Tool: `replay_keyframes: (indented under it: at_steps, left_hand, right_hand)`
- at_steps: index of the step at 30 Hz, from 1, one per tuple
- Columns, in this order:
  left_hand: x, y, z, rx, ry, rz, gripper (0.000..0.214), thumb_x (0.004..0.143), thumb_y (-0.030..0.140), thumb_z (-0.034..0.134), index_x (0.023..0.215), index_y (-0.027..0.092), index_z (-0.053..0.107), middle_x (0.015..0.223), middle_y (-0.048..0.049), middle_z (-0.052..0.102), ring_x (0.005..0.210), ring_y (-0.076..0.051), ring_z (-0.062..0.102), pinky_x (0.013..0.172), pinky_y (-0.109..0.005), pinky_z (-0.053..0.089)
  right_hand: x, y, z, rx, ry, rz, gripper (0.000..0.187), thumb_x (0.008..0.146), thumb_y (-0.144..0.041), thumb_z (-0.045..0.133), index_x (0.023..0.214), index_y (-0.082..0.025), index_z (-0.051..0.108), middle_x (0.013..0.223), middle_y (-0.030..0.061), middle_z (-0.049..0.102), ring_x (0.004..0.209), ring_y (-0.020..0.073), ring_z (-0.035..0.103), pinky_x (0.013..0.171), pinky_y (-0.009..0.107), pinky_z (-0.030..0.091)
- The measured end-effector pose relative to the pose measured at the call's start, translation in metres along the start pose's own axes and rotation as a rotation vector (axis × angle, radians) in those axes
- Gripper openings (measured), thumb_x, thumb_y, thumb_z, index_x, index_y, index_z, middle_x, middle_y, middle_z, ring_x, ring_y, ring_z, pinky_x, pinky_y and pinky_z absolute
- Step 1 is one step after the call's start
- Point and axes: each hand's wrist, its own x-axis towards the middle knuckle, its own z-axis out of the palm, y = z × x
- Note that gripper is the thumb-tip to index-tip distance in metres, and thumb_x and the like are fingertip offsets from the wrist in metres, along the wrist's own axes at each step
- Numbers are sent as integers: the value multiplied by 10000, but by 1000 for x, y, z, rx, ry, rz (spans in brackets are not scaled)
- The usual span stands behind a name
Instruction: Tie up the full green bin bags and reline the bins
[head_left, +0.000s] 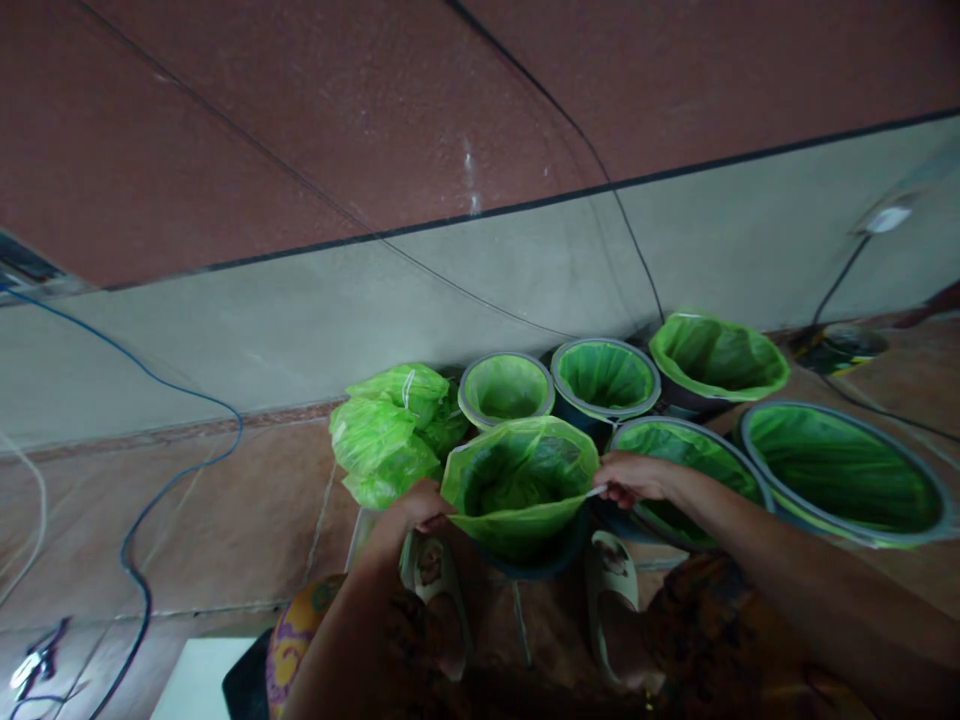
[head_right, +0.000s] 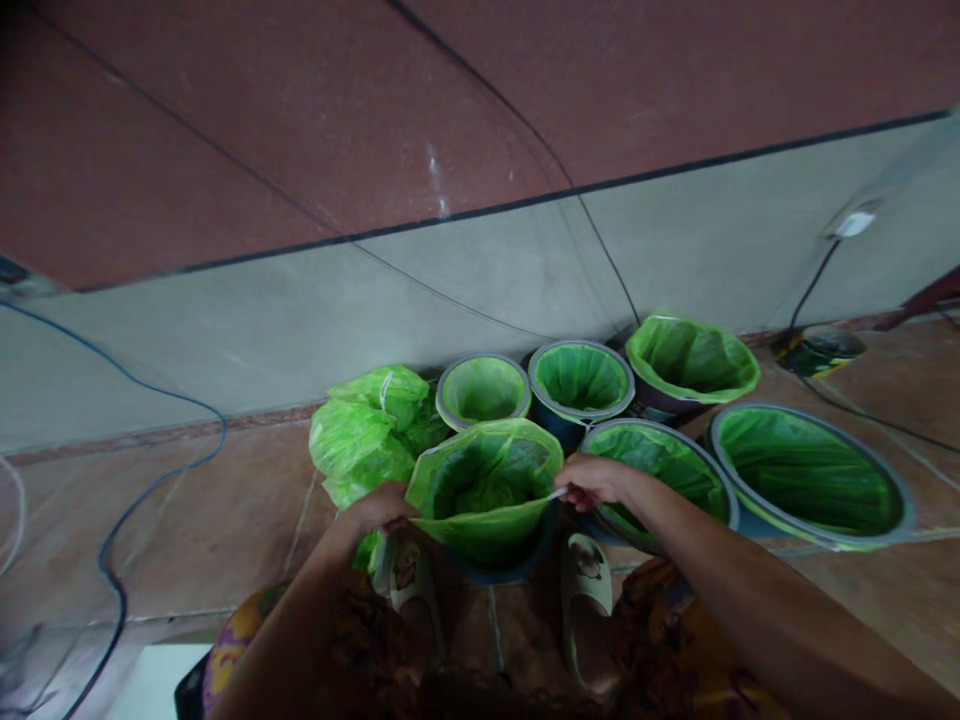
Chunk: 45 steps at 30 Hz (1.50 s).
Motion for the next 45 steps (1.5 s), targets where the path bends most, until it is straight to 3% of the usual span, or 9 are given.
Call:
replay_keyframes:
  at_steps: [6,9,13,24,29,32,36,40,45]
  left_hand:
    - [9,-1,-16,113,-115,-4,222,787,364,655,871,160,670,504,34,556,472,-135,561,504,-239,464]
    - [24,6,-12,201,142,3,476,834,523,586,1107,136,643,814,-92,728,765,-233,702,677,-305,524]
    - [47,19,1,281,440,84,536,864,451,581,1282,114,571,1261,-180,652,1185,-277,603,928,-315,458]
    - [64,53,13,88,554,133,310,833,126,546,1093,136,714,1098,-150,730,1020,-262,677,831,-312,489]
    - [43,75,-1,-35,650,254,295,828,143,555,1063,179,729,1022,-106,752,968,-232,689,857,-315,495]
    - [19,92,-14,-520,553,599,238,812,192,602,1009,186,735,829,-45,754,770,-176,689,782,-296,517]
    - [-16,113,-26,-866,212,975,313,763,297,720,1062,203,727,864,-29,757,792,-154,679,799,-286,511]
    - [-26,125,-22,-871,149,1017,315,794,291,688,1093,195,715,890,-31,758,821,-156,671,829,-295,500]
    - [-2,127,-6,-646,177,967,331,865,263,564,1169,181,666,885,-32,745,817,-156,665,835,-300,505]
  right_hand:
    - [-5,0,0,-11,56,21,162,792,-309,648,767,-175,560,618,17,601,544,117,573,463,196,450]
    - [-6,-1,4,-38,69,-34,208,732,-286,715,829,-181,565,669,14,629,546,122,581,465,214,453]
    - [-5,-5,8,-137,73,-92,246,687,-146,683,897,-175,558,669,-1,631,571,134,601,463,217,452]
    - [-6,-32,17,-129,187,-178,716,621,-70,672,1300,-113,449,576,-49,590,543,152,589,460,228,417]
    - [-16,-55,8,107,140,-444,601,609,-180,746,1191,-140,601,659,-22,641,586,118,567,536,234,404]
    - [-38,-76,5,308,67,-753,566,657,-271,771,1198,-182,630,775,0,694,713,132,613,707,275,453]
    - [-61,-102,12,500,-49,-969,590,715,-300,759,1273,-216,588,823,2,702,816,145,627,820,303,442]
    - [-49,-113,37,391,-128,-895,561,685,-270,771,1213,-203,595,718,-42,645,658,106,562,679,259,425]
    - [-20,-111,64,117,-52,-754,233,698,-350,729,746,-161,602,538,-58,523,512,88,460,530,239,345]
